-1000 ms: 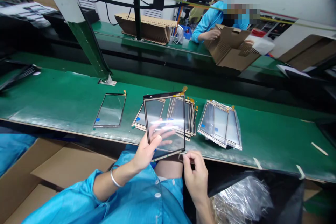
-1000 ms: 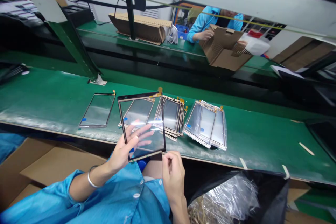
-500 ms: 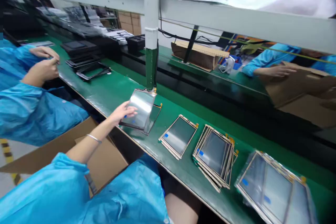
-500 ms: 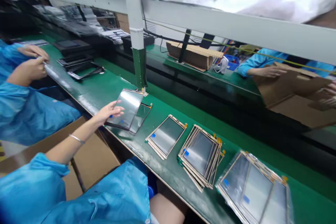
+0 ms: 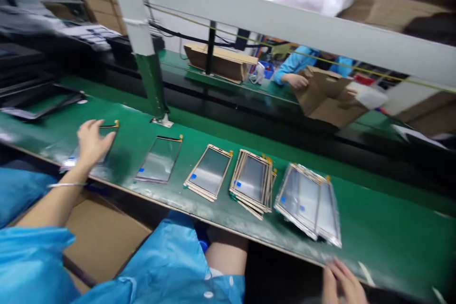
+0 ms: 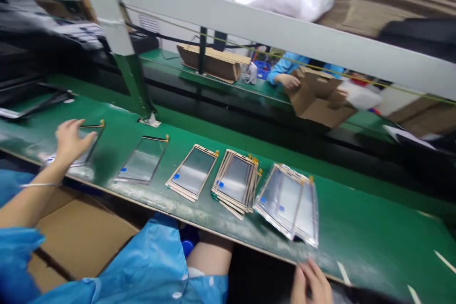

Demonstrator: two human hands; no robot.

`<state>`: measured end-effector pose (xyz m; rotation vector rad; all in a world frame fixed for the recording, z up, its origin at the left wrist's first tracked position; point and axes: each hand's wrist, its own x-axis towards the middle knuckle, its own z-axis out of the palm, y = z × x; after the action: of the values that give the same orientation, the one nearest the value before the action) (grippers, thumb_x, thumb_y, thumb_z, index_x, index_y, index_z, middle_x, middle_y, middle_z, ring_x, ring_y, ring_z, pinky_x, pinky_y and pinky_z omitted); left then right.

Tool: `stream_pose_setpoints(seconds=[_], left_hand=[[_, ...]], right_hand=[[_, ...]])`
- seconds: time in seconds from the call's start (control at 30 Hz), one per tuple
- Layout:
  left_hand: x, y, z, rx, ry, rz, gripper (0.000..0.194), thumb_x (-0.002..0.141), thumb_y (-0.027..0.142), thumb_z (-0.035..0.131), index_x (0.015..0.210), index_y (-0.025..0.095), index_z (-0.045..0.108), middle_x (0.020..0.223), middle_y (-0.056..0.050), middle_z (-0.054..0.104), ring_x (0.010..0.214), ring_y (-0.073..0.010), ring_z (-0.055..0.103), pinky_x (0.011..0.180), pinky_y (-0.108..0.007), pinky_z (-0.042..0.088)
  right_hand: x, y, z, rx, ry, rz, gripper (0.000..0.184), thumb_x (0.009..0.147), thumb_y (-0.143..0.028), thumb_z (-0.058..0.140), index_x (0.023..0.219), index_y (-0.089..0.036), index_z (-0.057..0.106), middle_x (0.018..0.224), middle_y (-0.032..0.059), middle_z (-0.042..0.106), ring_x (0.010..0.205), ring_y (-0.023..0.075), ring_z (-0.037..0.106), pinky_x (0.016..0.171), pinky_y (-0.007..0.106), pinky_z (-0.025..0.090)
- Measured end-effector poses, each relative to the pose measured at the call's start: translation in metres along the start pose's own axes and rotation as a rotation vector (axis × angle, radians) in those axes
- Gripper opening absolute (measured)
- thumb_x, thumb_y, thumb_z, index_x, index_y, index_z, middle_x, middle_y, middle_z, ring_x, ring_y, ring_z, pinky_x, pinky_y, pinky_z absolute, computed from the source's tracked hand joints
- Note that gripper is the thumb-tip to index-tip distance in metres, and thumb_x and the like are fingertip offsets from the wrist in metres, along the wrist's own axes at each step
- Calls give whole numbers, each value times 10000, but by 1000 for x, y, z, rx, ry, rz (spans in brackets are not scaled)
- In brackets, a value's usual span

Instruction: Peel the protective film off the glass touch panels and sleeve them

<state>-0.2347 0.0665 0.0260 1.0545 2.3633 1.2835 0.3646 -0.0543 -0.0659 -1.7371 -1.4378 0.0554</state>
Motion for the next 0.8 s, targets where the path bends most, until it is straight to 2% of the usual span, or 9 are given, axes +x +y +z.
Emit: stream_pose_setpoints(seconds=[0.1,0.2,0.3,0.4,0.47,0.57,0.67,0.73,0.8], left_hand=[[-63,53,87,-138,-434,211,284,827,192,559,1097,132,626,1218,-45,629,1182,-217,529,1073,-389,342],[-157,105,175,-297,-990,316,245,793,226,574,989,142,695,1014,-53,720,989,-207,642,934,-325,452],[-235,147,246,-357,-1218,282,445,789,260,542,1199,95,599,886,-68,733,802,-210,691,742,-310,505],[-274,176,291,-387,-1292,198,479,802,288,561,1204,29,594,766,-147,720,703,-249,693,657,-348,528],[-283,185,305,-416,-1306,165,395,782,261,596,1107,48,660,741,-155,713,734,-259,690,682,-355,530],[-285,185,300,-485,-1328,156,274,774,246,575,945,92,723,711,-84,698,805,-244,680,723,-313,509],[-280,169,269,-563,-1382,146,268,804,250,523,919,121,729,613,-2,644,724,-193,660,712,-279,496],[-275,153,240,-598,-1430,137,266,817,241,533,970,131,720,551,18,600,622,-157,625,702,-287,504],[-271,137,209,-659,-1469,84,281,838,264,550,1044,148,702,625,-8,634,655,-155,627,732,-308,515]], right_hand=[[15,8,24,-20,29,-11,494,845,-595,431,929,-145,618,1137,208,581,1116,339,522,974,531,369],[37,7,52,-56,2,75,573,838,-591,396,1063,-102,592,1236,245,531,1208,353,449,994,537,323],[45,1,65,-78,5,113,548,854,-548,386,1115,-110,584,1273,238,519,1225,351,431,997,541,299],[40,-1,63,-66,7,99,515,867,-526,370,1088,-123,603,1267,224,534,1213,347,446,986,545,308],[37,1,57,-55,6,91,511,869,-526,373,1088,-126,603,1253,220,548,1197,340,466,982,538,321],[36,-1,46,30,44,138,533,853,-540,415,1143,-121,572,1264,214,542,1211,324,462,997,504,330],[32,-18,37,339,58,335,595,814,-560,498,1207,-114,517,1260,207,540,1131,294,532,910,431,429],[26,-40,37,595,-20,451,600,811,-544,537,1233,-120,488,1091,156,626,853,219,626,725,344,492],[17,-66,40,774,-91,488,565,831,-502,555,1252,-135,467,823,50,648,563,129,553,540,259,447]])
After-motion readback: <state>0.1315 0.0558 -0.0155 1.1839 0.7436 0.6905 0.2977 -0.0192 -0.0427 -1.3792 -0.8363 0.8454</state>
